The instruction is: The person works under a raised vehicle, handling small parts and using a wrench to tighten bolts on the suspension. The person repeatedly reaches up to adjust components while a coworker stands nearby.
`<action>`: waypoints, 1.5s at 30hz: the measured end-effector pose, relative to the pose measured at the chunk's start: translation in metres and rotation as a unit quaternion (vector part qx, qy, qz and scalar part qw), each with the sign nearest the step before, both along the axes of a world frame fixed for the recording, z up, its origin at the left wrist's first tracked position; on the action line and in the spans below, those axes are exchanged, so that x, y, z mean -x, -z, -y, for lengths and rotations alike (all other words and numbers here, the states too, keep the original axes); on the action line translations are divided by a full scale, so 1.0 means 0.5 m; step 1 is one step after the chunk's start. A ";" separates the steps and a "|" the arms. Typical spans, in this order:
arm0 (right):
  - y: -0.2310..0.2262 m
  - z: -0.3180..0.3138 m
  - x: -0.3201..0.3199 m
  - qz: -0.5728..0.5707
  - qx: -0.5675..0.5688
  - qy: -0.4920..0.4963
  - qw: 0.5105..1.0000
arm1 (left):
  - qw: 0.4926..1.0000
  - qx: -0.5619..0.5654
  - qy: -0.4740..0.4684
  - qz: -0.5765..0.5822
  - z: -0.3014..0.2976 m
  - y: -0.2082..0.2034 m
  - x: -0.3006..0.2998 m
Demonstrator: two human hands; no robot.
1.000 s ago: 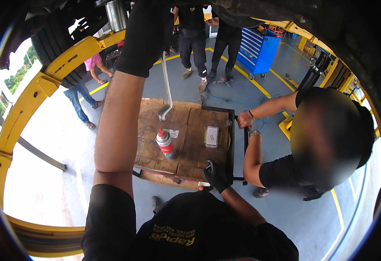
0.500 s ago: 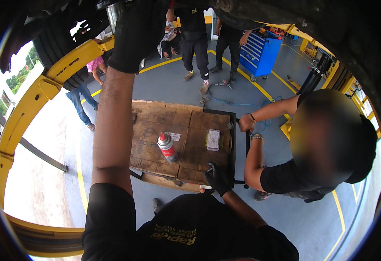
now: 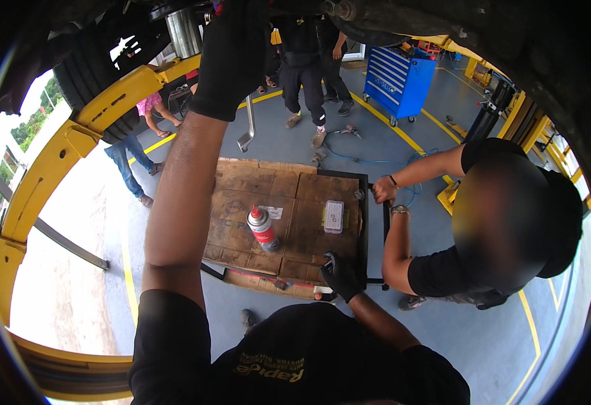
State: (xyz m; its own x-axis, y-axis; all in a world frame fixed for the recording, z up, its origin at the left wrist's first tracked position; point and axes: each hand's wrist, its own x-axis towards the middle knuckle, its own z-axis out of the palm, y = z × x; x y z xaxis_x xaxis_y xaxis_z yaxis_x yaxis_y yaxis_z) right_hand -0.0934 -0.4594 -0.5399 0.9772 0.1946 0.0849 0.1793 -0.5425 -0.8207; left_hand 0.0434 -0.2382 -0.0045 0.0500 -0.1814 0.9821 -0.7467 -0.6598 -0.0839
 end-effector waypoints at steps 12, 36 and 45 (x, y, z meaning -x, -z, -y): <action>-0.004 -0.003 0.002 0.041 -0.031 0.011 0.999 | 0.964 -0.121 -0.226 0.075 -0.071 0.016 -0.010; 0.006 0.005 -0.015 0.028 -0.030 0.003 0.999 | 0.716 0.336 0.397 -0.465 0.053 -0.027 0.119; 0.006 0.003 -0.011 0.067 -0.033 0.001 0.997 | 0.951 -0.172 -0.191 0.170 -0.090 0.003 -0.029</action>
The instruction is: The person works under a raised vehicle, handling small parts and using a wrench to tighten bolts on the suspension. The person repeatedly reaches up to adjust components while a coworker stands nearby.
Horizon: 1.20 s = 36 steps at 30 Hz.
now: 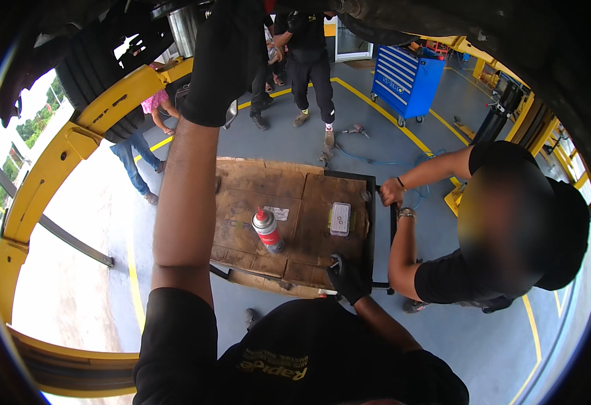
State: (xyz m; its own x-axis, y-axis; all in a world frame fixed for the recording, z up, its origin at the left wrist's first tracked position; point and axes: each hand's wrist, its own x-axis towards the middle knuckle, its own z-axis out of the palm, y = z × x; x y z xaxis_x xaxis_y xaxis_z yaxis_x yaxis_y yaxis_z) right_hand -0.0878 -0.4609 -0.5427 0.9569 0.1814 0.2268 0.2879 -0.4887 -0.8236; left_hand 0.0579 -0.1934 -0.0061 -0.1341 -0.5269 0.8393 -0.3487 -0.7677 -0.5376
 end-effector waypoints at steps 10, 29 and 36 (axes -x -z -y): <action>-0.001 -0.004 0.002 0.013 0.035 0.015 0.999 | 0.878 0.233 0.331 -0.254 0.044 -0.006 -0.016; -0.017 -0.004 0.006 -0.041 0.014 -0.003 0.999 | 0.575 0.374 0.502 -0.526 0.020 0.005 0.005; -0.039 0.004 0.005 -0.049 0.039 0.001 0.998 | 0.753 0.333 0.342 -0.453 0.060 0.002 0.082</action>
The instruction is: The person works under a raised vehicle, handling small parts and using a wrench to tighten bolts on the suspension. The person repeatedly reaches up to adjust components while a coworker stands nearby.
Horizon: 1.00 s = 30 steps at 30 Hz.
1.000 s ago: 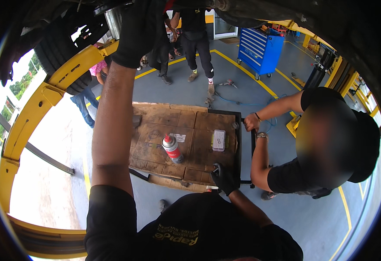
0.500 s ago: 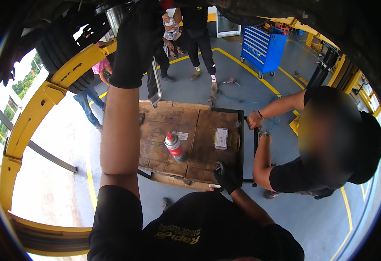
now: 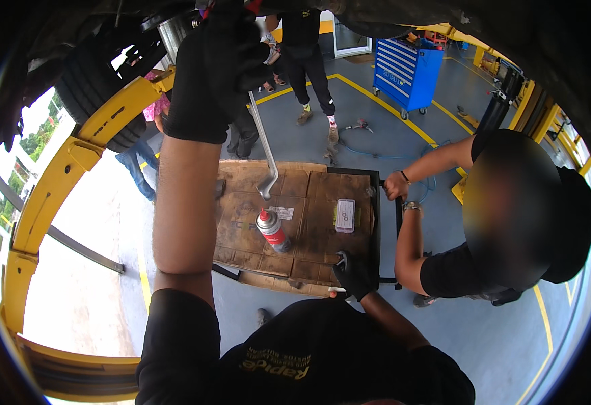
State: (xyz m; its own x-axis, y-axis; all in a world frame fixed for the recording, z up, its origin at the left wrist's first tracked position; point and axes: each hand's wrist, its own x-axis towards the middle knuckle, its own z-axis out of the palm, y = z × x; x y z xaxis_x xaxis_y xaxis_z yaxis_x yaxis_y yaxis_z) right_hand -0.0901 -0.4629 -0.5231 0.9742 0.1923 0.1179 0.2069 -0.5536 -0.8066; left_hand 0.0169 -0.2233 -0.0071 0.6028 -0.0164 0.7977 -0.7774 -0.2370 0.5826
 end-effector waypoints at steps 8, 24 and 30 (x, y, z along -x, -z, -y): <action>0.012 -0.004 -0.001 0.021 -0.042 -0.003 0.999 | 0.738 -0.353 -0.386 0.426 -0.064 0.005 -0.063; 0.040 -0.003 -0.001 0.029 -0.013 -0.001 0.999 | 0.962 0.006 0.115 0.248 -0.088 0.027 -0.192; 0.021 -0.012 -0.034 0.049 -0.113 0.003 0.992 | 0.667 -0.382 -0.372 0.520 -0.135 -0.023 -0.157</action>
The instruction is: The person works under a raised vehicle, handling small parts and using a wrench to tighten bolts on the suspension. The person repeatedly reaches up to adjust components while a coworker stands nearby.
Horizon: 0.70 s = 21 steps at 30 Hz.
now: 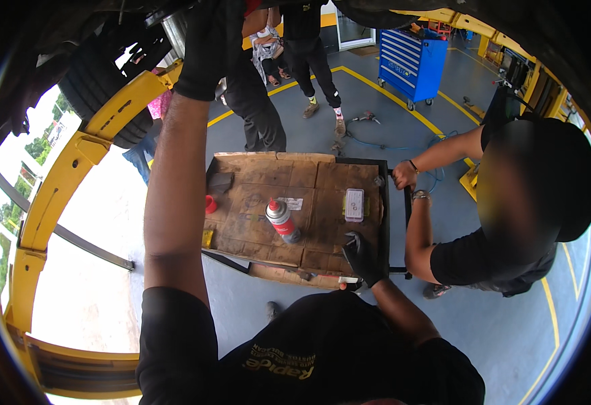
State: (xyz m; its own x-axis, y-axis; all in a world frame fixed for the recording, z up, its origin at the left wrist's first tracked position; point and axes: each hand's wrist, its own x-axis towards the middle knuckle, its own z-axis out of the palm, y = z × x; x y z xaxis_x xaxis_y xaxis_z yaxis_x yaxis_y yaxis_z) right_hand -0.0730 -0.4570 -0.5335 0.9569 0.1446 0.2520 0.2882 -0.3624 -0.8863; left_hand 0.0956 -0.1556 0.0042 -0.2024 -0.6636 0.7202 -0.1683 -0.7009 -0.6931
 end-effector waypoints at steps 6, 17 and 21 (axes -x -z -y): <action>-0.502 -0.104 -0.137 0.237 -0.114 -0.028 0.964 | 0.945 0.129 0.183 -0.238 0.063 -0.019 0.024; -0.794 -0.359 -0.328 0.520 -0.138 -0.080 0.839 | 0.756 0.275 0.339 -0.488 0.113 -0.004 0.074; -0.809 -0.334 -0.328 0.564 -0.081 -0.070 0.819 | 0.864 0.199 0.311 -0.341 0.122 0.001 0.069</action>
